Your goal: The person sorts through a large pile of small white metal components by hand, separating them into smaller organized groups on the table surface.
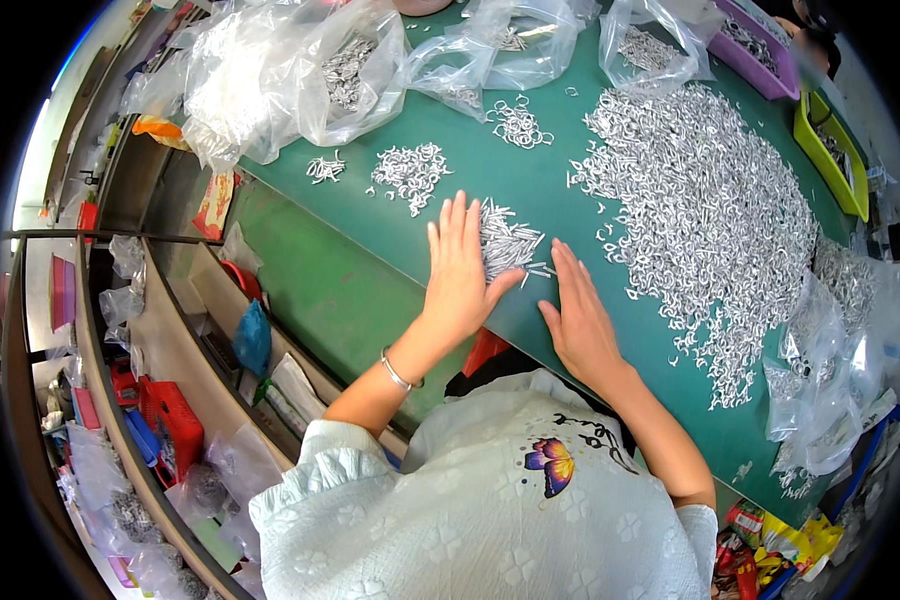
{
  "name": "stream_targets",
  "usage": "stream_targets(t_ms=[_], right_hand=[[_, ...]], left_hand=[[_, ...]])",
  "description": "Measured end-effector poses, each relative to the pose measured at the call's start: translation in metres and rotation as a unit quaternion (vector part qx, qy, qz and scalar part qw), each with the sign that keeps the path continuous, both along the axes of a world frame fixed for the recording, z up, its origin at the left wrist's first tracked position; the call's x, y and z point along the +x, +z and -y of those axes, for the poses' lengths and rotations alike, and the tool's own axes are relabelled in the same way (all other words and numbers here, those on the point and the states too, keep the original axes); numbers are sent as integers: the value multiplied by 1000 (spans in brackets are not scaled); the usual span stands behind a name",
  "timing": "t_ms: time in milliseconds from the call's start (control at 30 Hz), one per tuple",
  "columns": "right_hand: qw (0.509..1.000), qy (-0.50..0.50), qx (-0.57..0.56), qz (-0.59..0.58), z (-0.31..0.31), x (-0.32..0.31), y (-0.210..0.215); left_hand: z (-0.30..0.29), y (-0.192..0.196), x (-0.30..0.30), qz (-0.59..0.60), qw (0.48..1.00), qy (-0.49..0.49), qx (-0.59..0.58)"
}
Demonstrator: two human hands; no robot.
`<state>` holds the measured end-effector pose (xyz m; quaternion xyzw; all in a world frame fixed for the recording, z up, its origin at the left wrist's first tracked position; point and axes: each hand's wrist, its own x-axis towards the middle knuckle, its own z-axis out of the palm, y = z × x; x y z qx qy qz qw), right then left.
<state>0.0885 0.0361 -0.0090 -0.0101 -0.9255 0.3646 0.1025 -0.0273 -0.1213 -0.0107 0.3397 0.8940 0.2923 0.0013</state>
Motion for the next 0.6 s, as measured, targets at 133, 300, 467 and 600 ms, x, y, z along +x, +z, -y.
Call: stream_targets(t_ms=[133, 300, 467, 600], right_hand=[[983, -46, -178, -2, 3, -23, -3], [990, -99, -61, -75, -18, -52, -9], [968, -81, 229, -61, -31, -74, -15], [976, -25, 217, 7, -29, -39, 2]], left_hand=[[-13, -17, -28, -13, 1000, -18, 9], [-17, -12, -19, 16, 992, -103, 69], [-17, -9, -24, 54, 986, -77, 136], [-26, -7, -49, -24, 986, -100, 128]])
